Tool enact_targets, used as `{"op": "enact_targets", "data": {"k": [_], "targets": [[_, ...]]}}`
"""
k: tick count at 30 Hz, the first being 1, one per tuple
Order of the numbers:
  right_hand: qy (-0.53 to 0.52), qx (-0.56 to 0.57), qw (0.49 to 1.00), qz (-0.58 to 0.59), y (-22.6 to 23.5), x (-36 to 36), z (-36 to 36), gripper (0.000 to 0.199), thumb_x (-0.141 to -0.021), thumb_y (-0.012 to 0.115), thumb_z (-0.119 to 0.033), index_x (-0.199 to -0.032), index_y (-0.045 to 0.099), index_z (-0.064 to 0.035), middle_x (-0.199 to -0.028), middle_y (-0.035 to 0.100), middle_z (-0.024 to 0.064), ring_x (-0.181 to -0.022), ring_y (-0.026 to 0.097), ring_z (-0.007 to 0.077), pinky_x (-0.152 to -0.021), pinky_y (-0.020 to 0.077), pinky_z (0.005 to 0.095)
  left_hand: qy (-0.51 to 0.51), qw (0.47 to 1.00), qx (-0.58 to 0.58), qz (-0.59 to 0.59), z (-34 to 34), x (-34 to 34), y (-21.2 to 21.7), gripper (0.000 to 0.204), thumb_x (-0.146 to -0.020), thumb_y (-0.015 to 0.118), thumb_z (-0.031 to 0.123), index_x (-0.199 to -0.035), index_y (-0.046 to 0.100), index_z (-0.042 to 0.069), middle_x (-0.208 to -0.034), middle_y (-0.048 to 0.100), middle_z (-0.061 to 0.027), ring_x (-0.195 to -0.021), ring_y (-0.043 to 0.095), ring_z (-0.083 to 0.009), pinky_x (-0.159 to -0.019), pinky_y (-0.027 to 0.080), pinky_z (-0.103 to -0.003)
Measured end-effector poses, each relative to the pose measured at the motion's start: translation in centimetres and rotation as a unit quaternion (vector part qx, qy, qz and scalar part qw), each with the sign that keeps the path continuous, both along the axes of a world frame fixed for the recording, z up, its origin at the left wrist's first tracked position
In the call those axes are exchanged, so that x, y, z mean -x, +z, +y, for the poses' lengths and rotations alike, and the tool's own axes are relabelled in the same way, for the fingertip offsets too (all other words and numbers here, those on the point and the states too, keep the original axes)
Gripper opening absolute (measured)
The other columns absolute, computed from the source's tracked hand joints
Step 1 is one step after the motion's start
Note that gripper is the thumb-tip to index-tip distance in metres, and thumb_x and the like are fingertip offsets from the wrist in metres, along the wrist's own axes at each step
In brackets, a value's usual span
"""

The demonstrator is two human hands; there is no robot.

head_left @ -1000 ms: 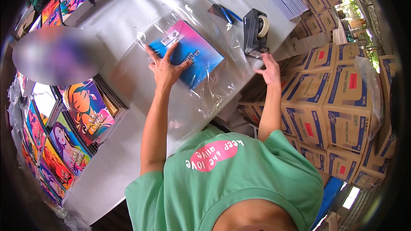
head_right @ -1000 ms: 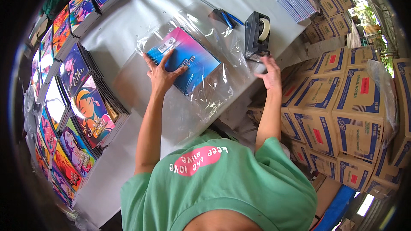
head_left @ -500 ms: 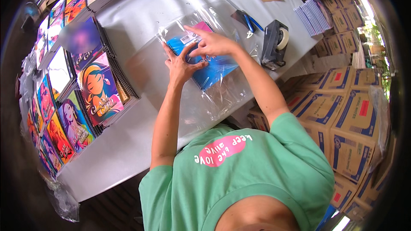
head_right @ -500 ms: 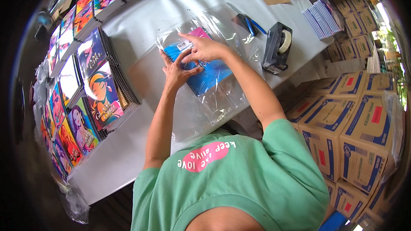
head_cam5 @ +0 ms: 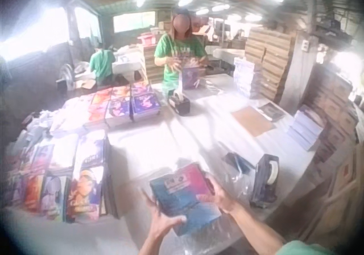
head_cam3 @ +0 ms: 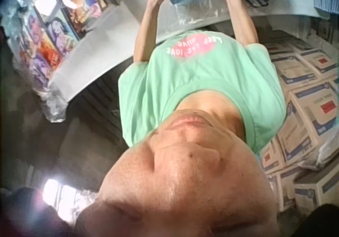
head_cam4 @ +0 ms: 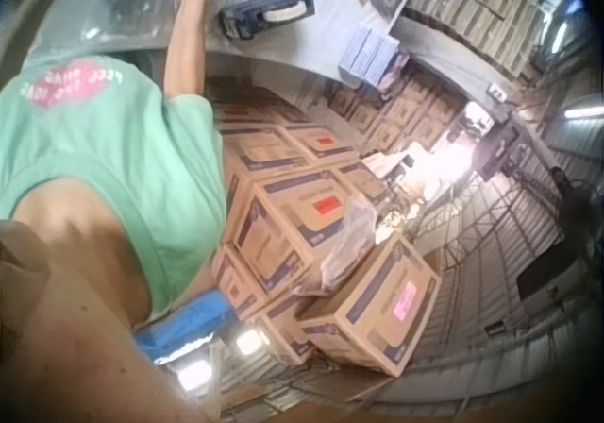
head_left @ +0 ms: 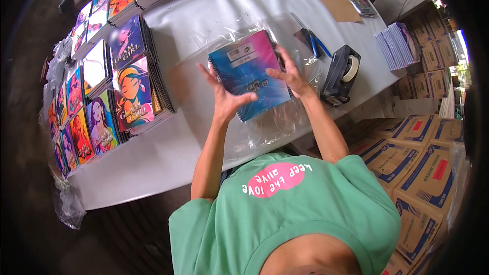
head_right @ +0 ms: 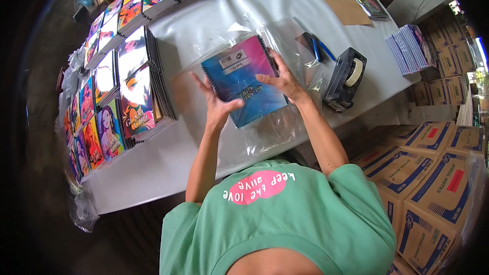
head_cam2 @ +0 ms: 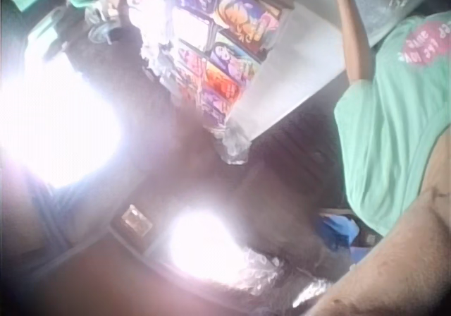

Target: The person places stacks of notebooks into plastic bags and seals them using adhesive tape.

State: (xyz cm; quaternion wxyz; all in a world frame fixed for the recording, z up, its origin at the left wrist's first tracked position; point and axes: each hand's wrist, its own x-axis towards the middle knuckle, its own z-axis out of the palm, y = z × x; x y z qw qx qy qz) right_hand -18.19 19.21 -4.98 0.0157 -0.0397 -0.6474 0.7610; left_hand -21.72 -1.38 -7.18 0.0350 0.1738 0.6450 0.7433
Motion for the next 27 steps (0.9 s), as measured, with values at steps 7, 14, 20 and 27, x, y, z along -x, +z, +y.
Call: {"op": "enact_targets", "data": {"k": [7,14,20,27], "targets": [[0.037,-0.102,0.983,0.15,-0.2,-3.1,-0.5,0.105,-0.066,0.085,-0.018,-0.147,0.018,-0.0078,-0.144,0.033,0.0072,-0.127,0.037,0.0166,-0.104,0.0313,0.0335,0.052,0.997,0.024,0.047,-1.3,-6.0,1.8,0.135,-0.051,0.09,0.026,-0.147,-0.004,0.008,-0.144,0.023,-0.0148,-0.129,0.033,-0.0275,-0.107,0.031,-0.041],[0.033,0.035,0.993,0.104,2.4,-4.2,-0.5,0.113,-0.057,0.087,-0.012,-0.147,0.02,-0.0065,-0.149,0.027,0.0072,-0.135,0.029,0.0186,-0.109,0.0265,0.0335,0.029,0.999,0.01,0.02,-0.5,-8.0,5.8,0.132,-0.054,0.085,0.021,-0.147,-0.008,0.009,-0.142,0.028,-0.0165,-0.128,0.035,-0.0288,-0.107,0.03,-0.04],[0.025,-0.041,0.988,0.145,3.3,-5.1,-0.6,0.115,-0.056,0.089,-0.019,-0.147,0.019,-0.0046,-0.15,0.025,0.0113,-0.136,0.027,0.0217,-0.11,0.0258,0.0347,0.017,0.999,0.037,0.017,-1.1,-8.2,7.5,0.131,-0.055,0.084,0.026,-0.147,-0.007,0.003,-0.14,0.032,-0.019,-0.126,0.038,-0.0306,-0.106,0.031,-0.04],[0.008,-0.16,0.977,0.137,4.7,-5.7,-0.4,0.114,-0.059,0.088,-0.026,-0.146,0.017,-0.0025,-0.151,0.024,0.0145,-0.137,0.027,0.0231,-0.111,0.024,0.0359,0.042,0.961,0.221,0.161,-2.5,-8.0,7.6,0.124,-0.057,0.083,0.031,-0.147,0.003,0.003,-0.148,0.015,-0.0241,-0.134,0.027,-0.039,-0.108,0.028,-0.044]]}}
